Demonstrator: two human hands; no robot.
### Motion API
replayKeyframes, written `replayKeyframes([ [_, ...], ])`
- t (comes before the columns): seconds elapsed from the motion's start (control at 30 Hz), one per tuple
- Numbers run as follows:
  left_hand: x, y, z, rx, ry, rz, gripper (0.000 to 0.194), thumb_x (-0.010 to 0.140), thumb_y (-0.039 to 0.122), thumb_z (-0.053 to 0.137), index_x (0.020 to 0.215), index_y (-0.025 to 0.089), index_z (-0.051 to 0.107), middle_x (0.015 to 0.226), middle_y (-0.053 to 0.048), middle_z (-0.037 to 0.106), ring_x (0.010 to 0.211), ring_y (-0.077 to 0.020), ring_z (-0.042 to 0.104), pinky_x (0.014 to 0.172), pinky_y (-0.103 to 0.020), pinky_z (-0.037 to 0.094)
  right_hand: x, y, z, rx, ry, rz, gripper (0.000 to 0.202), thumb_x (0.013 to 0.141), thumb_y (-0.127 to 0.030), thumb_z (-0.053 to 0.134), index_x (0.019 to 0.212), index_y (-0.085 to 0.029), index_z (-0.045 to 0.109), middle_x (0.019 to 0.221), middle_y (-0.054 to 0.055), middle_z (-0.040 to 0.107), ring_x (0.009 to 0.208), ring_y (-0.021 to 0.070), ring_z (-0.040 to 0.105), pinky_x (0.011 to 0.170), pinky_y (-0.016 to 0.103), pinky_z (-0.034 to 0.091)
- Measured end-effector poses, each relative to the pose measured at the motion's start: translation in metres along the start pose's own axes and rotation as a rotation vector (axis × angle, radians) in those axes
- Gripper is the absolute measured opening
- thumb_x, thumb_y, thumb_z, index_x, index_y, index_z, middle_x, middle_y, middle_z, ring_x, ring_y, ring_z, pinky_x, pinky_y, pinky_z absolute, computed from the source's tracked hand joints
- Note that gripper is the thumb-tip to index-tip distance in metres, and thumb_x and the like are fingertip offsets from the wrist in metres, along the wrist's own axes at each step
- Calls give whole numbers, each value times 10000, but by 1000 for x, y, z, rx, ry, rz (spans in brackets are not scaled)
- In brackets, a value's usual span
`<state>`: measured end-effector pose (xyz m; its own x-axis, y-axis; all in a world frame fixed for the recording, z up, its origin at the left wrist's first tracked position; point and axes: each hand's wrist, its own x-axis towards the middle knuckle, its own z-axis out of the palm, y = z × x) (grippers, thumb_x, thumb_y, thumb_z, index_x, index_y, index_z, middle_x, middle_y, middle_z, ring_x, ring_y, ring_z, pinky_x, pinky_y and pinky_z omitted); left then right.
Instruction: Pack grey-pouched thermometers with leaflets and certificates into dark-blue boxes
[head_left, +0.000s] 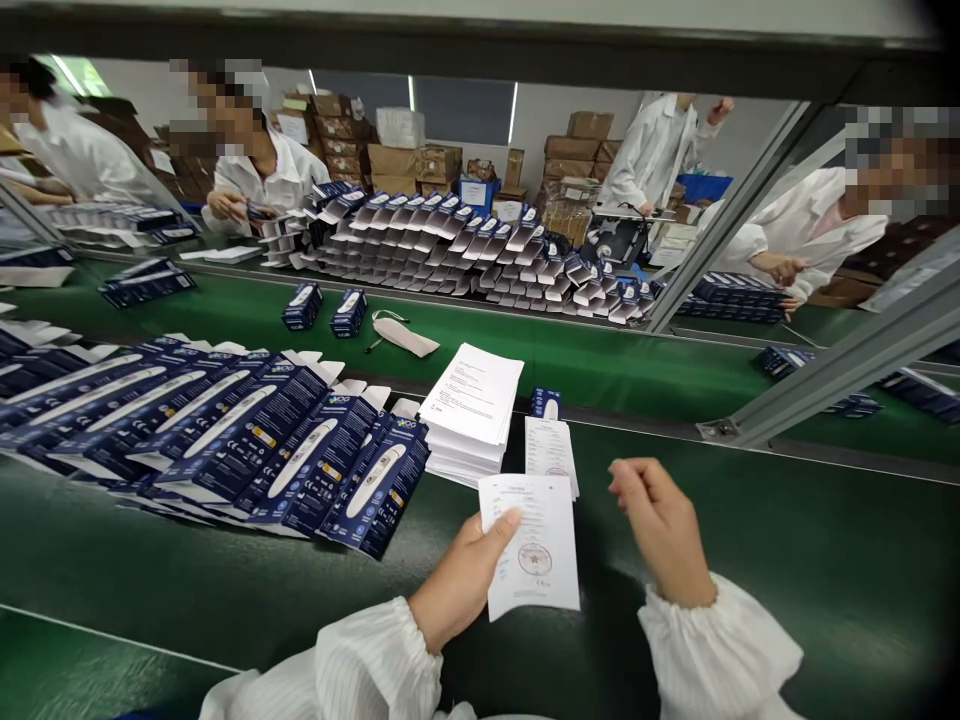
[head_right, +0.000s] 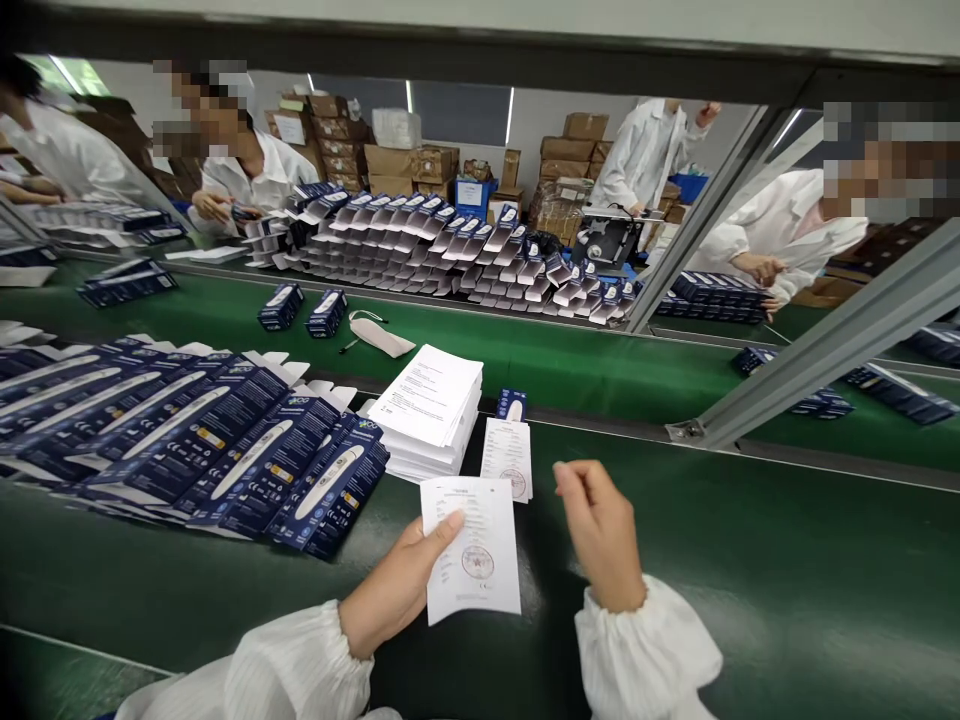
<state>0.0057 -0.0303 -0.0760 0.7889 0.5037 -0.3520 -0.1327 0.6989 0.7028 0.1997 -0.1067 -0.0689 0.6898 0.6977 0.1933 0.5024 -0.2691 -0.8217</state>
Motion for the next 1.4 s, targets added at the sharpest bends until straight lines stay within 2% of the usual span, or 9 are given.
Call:
replayKeyframes([
  [0.1, 6, -13, -3, 80, -50, -35, 394, 829, 386, 530, 1119, 120, 557, 1039, -135, 639, 931, -236, 610, 863, -407, 438, 40, 36, 5, -6, 100, 57, 348, 818, -511, 449, 851, -186, 567, 786, 38, 619, 665, 149, 552, 614, 255, 429],
  [0.17, 12, -26, -6, 117, -73, -46, 394, 816, 398, 542, 1085, 112, 579, 1011, -136, 649, 885, -232, 624, 864, -415, 434, 60, 60, 16, -20, 102, 73, 392, 807, -529, 434, 894, -174, 574, 814, 60, 633, 671, 164, 568, 639, 283, 439],
  [0.23, 18, -37, -8, 139, -86, -44, 410, 805, 409, 551, 1068, 96, 590, 990, -146, 654, 862, -236, 631, 865, -421, 432, 72, 79, 26, -22, 93, 70, 395, 786, -526, 455, 910, -175, 588, 839, 71, 644, 708, 185, 585, 673, 307, 444],
  [0.33, 25, -46, -9, 158, -113, -35, 457, 792, 436, 553, 1093, 93, 584, 990, -152, 653, 888, -249, 624, 872, -426, 427, 76, 93, 35, -50, 43, 30, 380, 782, -510, 456, 936, -196, 605, 895, 71, 652, 784, 208, 597, 729, 331, 443],
  [0.43, 32, -46, -6, 190, -154, -59, 493, 753, 461, 588, 1076, 90, 604, 958, -153, 660, 888, -267, 621, 869, -443, 423, 73, 98, 35, -85, 18, -2, 370, 790, -498, 443, 953, -214, 615, 939, 66, 653, 841, 221, 597, 771, 347, 437],
  [0.67, 49, -46, -1, 247, -223, -127, 533, 675, 509, 642, 1024, 107, 647, 937, -147, 662, 926, -304, 598, 881, -488, 398, 72, 100, 34, -69, 29, 32, 396, 782, -506, 453, 1003, -215, 606, 927, 72, 663, 847, 233, 612, 767, 349, 456],
  [0.9, 47, -36, -6, 239, -239, -127, 465, 725, 457, 621, 1046, 121, 633, 914, -125, 671, 902, -258, 610, 881, -442, 409, 74, 99, 35, -59, 17, 32, 388, 792, -504, 446, 991, -216, 612, 929, 58, 665, 861, 219, 614, 778, 337, 465],
  [1.4, 46, -35, -6, 246, -261, -106, 471, 779, 447, 569, 1114, 117, 582, 1014, -134, 649, 994, -272, 586, 891, -416, 409, 74, 102, 36, 6, 8, 11, 412, 793, -510, 461, 1005, -185, 601, 931, 86, 653, 866, 229, 604, 791, 368, 463],
])
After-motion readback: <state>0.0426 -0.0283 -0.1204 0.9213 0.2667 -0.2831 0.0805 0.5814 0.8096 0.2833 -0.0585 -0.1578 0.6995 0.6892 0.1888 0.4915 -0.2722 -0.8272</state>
